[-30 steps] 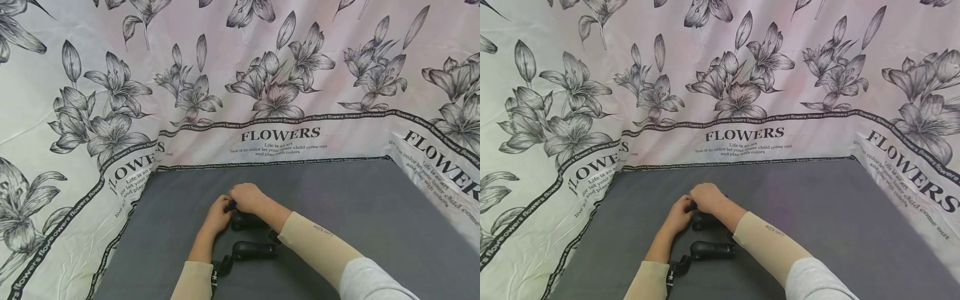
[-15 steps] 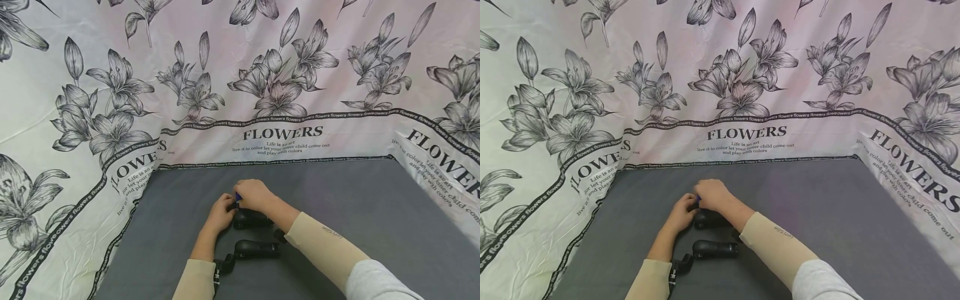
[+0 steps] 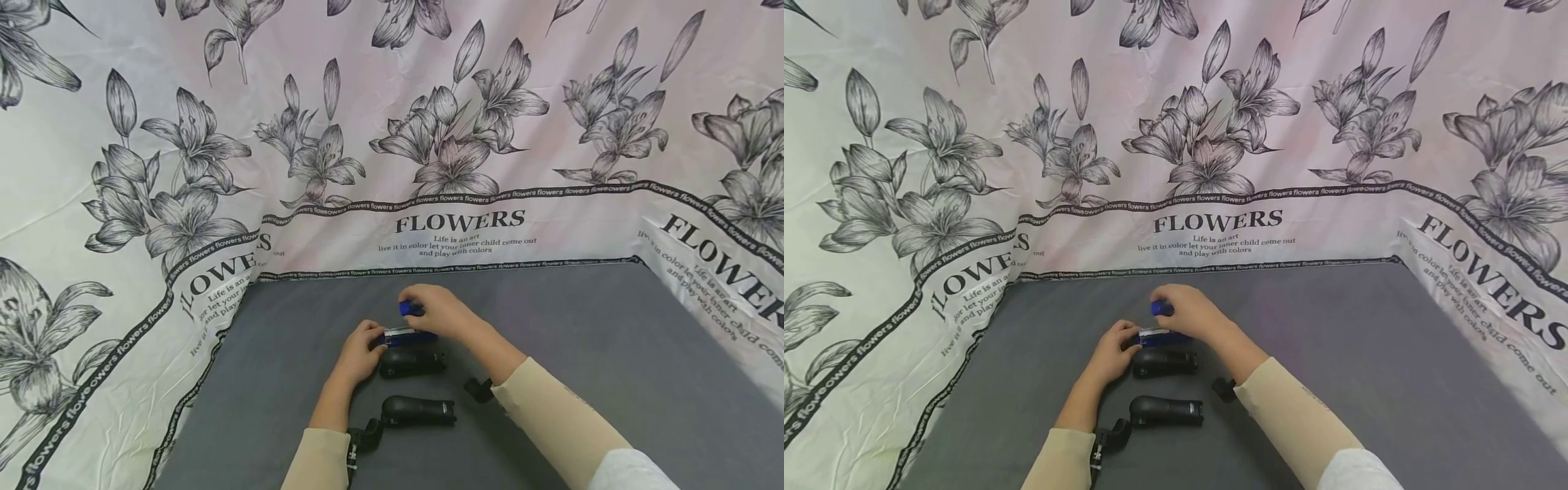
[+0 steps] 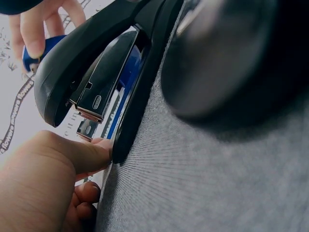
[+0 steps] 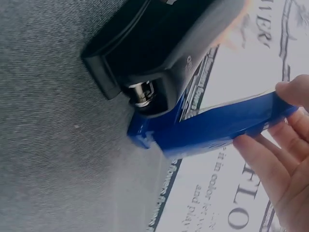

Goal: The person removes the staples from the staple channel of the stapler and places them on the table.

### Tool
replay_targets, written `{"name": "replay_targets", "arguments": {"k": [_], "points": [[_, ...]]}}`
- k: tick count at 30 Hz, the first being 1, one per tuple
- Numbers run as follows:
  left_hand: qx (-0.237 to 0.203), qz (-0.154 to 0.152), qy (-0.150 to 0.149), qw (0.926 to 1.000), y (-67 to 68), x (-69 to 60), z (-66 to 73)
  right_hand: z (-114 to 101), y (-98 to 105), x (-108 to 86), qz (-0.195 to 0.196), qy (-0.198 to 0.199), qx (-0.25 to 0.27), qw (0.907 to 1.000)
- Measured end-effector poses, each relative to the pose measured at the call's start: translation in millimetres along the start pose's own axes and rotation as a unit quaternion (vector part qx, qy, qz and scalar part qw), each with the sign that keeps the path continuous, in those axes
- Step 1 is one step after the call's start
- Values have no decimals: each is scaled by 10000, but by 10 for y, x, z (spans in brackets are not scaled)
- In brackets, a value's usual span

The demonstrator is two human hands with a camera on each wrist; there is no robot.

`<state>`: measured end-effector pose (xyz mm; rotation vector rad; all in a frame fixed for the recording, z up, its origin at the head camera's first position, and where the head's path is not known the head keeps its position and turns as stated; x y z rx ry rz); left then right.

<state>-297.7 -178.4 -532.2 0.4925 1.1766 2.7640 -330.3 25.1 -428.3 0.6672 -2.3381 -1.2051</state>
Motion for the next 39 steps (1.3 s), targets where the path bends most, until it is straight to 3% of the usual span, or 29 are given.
{"name": "replay_targets", "arguments": {"k": [3, 8, 14, 19, 26, 39], "points": [[21, -17, 4, 10000, -5, -18, -8, 78, 23, -81, 194, -161, 581, 9980], [96, -72, 80, 9999, 5, -41, -23, 215, 54, -185, 519, -449, 1464, 9868], [94, -119, 69, 9999, -5, -35, -9, 364, 143, -303, 741, -660, 1867, 9774], [47, -106, 96, 9999, -10, -26, 0, 468, 240, -384, 868, -745, 1769, 9776], [103, -40, 121, 9999, -9, -10, -10, 621, 373, -544, 912, -1225, 1298, 9797], [129, 101, 58, 9998, -25, -33, 23, 893, 496, -824, 311, -1819, 455, 9818]]}}
Point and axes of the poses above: each hand's wrist, its own x-axis towards the middle knuckle, its own y-axis out of the back of the hand, z = x × y, the point moved 2 cm from there along x, towards the middle knuckle, and after that the axes turned 1 degree about -y, right-handed, at the moved point
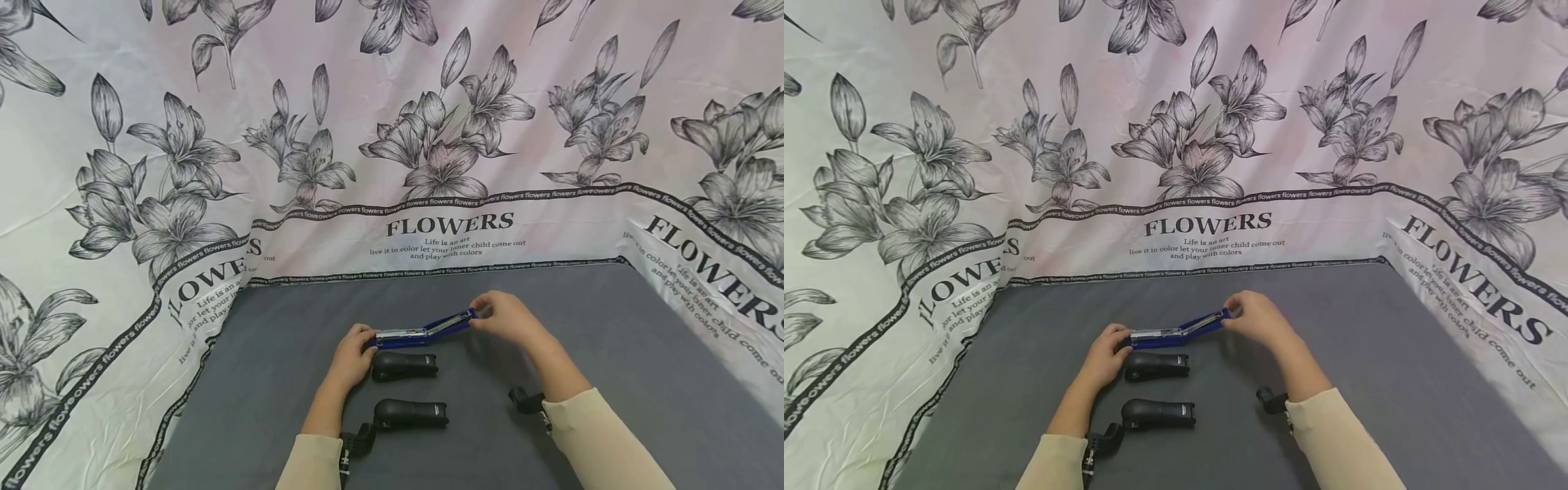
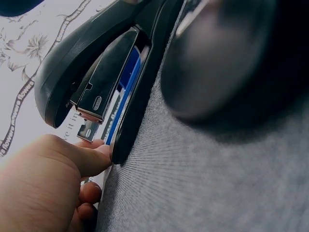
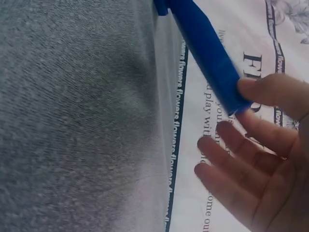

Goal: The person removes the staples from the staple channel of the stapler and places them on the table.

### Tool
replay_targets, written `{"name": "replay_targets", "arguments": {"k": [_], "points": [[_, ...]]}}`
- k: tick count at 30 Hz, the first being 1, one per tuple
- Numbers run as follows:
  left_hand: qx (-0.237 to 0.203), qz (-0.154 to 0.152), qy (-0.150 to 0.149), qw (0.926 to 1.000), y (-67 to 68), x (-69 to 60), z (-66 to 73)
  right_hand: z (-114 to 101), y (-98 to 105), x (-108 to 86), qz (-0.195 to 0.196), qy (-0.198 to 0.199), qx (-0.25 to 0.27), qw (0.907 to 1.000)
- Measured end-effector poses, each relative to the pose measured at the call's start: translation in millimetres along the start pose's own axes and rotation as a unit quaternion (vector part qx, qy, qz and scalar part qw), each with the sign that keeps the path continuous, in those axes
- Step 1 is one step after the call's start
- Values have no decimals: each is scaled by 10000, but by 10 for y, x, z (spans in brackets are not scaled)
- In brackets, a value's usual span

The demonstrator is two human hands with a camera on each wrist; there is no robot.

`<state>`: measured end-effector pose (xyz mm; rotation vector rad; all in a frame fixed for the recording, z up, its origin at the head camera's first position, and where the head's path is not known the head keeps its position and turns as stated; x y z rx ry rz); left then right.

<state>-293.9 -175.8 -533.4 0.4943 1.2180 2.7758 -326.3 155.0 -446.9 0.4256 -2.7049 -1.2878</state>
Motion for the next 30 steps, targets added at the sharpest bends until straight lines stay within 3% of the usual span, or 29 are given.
{"name": "replay_targets", "arguments": {"k": [11, 22, 30], "points": [[29, 32, 3, 10000, -1, -23, -4, -16, -64, -39, -36, -93, -634, 9979], [2, 47, -42, 10000, -3, -35, 3, -170, -97, -65, 395, -156, -786, 9960], [44, 103, -76, 9999, -9, -14, -12, -396, -215, -9, 755, 308, -697, 9942]]}}
Point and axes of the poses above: each hand's wrist, its own x-axis towards the middle knuckle, its own y-axis out of the back of the hand, z = x × y, the point moved 2 cm from there along x, towards the middle knuckle, and after that the axes turned 1 degree about -y, right-handed, at the moved point
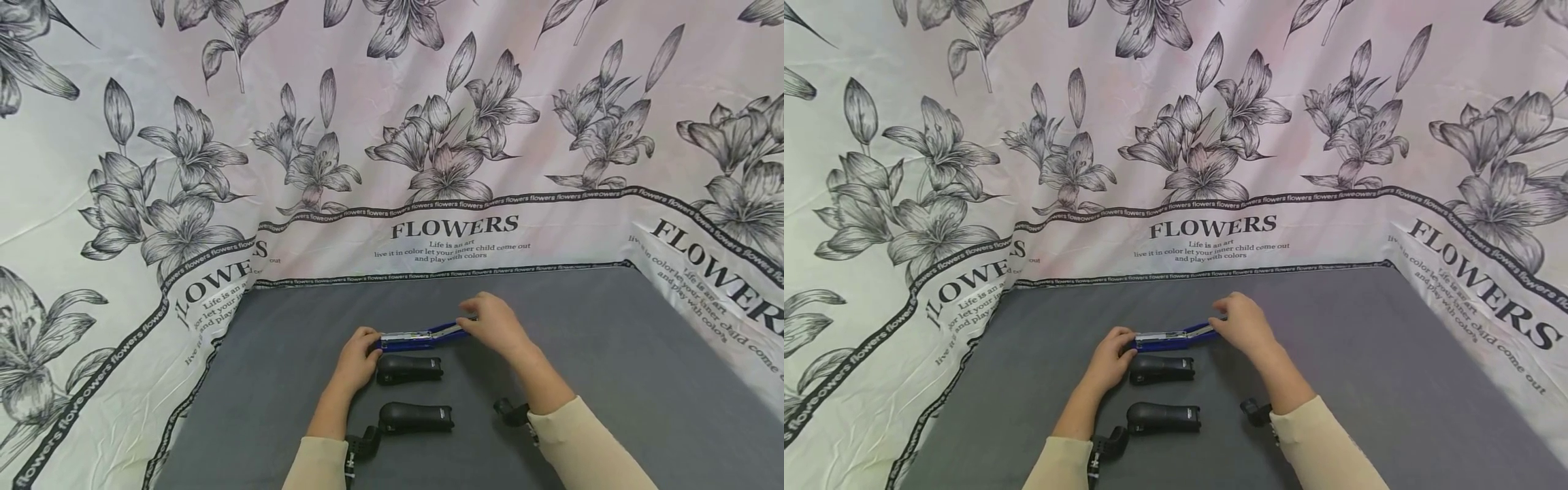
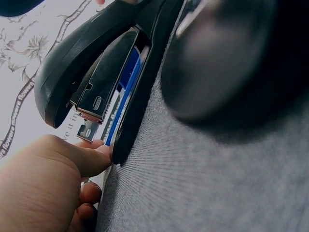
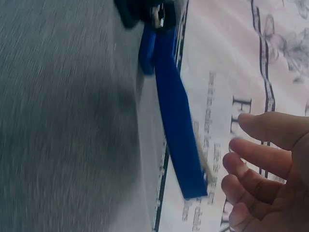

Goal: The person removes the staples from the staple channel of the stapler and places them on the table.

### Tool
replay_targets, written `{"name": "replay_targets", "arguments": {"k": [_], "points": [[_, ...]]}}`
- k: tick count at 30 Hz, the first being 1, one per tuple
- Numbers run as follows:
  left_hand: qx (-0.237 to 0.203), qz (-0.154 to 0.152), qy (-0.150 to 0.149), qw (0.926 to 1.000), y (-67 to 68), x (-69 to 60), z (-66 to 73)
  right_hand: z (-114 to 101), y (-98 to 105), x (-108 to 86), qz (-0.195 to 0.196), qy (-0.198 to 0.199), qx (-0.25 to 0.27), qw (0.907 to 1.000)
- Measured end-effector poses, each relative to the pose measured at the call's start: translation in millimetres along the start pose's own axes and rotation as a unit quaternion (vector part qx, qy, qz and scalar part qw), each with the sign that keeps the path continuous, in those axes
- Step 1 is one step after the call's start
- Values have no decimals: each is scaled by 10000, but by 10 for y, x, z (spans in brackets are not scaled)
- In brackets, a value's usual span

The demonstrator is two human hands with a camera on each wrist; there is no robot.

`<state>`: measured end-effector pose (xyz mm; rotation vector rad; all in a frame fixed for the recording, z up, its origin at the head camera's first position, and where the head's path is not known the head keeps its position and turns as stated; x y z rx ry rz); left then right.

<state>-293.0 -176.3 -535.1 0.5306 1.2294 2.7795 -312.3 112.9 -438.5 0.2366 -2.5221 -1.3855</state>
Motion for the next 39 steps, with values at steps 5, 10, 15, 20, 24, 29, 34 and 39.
{"name": "replay_targets", "arguments": {"k": [5, 10, 15, 20, 24, 29, 34, 39], "points": [[17, 19, -12, 10000, 5, -5, -1, -148, -133, 53, -115, 203, 266, 9994], [-9, 10, 14, 10000, 9, -5, -3, -267, -274, 105, -359, 290, 484, 9978], [5, 38, 36, 10000, 6, -4, -1, -398, -376, 145, -696, 412, 478, 9956], [-49, 56, 79, 9999, 4, -3, 0, -499, -496, 198, -993, 372, 297, 9939], [-16, 96, 14, 10000, 3, -6, -4, -537, -595, 230, -1218, 189, 99, 9923], [-29, 139, -32, 9999, 8, -4, -7, -564, -685, 249, -1223, 92, -65, 9924], [-42, 121, -41, 9999, 8, 0, 1, -581, -706, 234, -893, -17, -231, 9957], [-77, 125, -23, 9999, 18, -13, 8, -582, -734, 220, -855, -197, -315, 9956]]}}
Point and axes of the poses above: each hand's wrist, its own x-axis towards the middle knuckle, its own y-axis out of the back of the hand, z = x × y, the point moved 2 cm from there along x, towards the middle knuckle, and after that the axes turned 1 degree about -y, right-handed, at the moved point
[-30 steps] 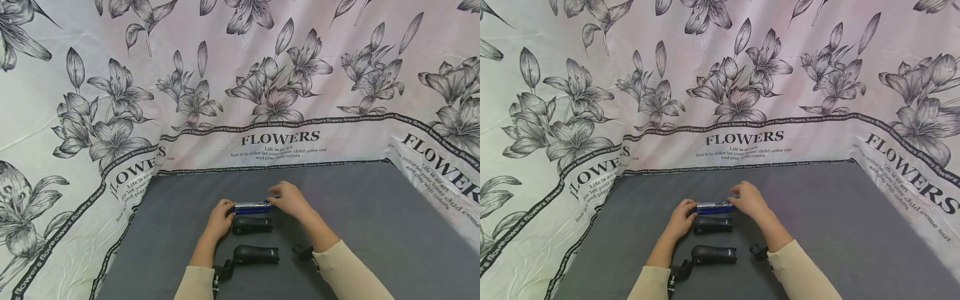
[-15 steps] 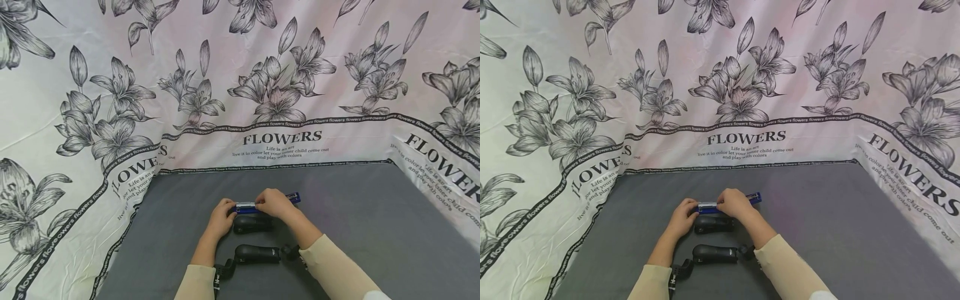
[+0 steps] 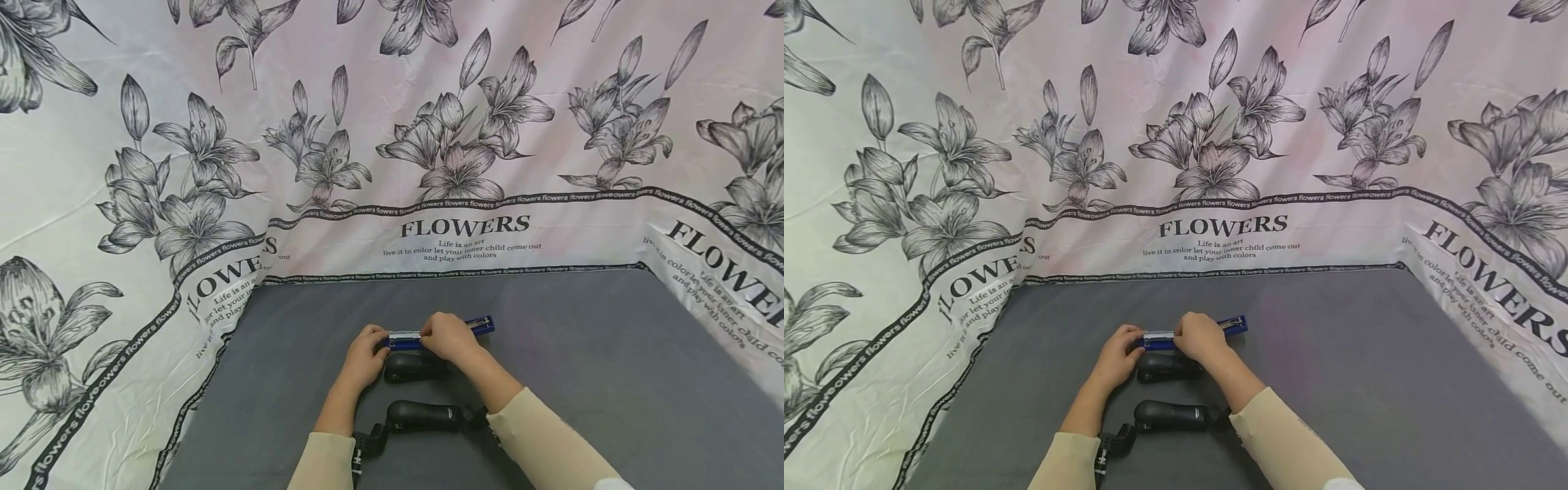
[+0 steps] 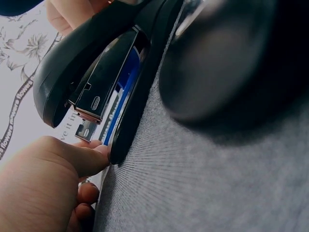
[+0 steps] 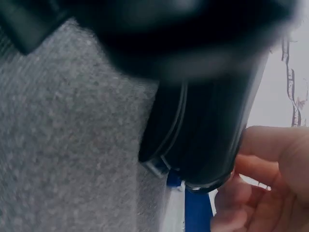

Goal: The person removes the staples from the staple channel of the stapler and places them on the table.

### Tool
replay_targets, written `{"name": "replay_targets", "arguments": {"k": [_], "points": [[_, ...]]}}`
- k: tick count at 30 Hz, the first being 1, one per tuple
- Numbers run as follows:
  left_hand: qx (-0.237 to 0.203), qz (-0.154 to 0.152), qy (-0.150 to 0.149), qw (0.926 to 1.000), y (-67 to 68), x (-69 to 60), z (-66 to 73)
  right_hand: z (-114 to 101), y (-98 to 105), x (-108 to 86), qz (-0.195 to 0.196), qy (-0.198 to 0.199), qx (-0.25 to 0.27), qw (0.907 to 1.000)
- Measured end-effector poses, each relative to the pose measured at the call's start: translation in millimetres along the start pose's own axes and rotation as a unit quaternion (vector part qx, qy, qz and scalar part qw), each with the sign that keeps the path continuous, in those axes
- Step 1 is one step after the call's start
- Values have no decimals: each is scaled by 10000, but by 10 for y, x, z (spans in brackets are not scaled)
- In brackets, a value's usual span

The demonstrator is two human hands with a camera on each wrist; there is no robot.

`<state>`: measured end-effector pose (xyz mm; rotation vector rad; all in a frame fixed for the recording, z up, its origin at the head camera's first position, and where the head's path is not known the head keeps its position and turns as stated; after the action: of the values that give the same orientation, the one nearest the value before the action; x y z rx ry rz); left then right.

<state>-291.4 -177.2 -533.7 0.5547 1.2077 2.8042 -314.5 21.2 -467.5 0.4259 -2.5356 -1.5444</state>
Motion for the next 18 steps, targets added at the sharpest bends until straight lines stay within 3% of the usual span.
{"name": "replay_targets", "arguments": {"k": [7, 18], "points": [[33, -33, 93, 9999, -11, 2, -23, 11, -59, 23, -54, 0, 272, 9996], [-58, -80, 166, 9998, -3, 5, -15, 31, -74, 35, 410, -275, 1259, 9908]]}}
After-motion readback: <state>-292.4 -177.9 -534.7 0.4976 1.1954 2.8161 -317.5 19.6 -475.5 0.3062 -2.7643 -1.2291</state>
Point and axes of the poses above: each hand's wrist, its own x-axis towards the middle knuckle, its own y-axis out of the back of the hand, z = x × y, the point moved 2 cm from there along x, towards the middle knuckle, and after that the axes turned 1 degree about -y, right-handed, at the moved point
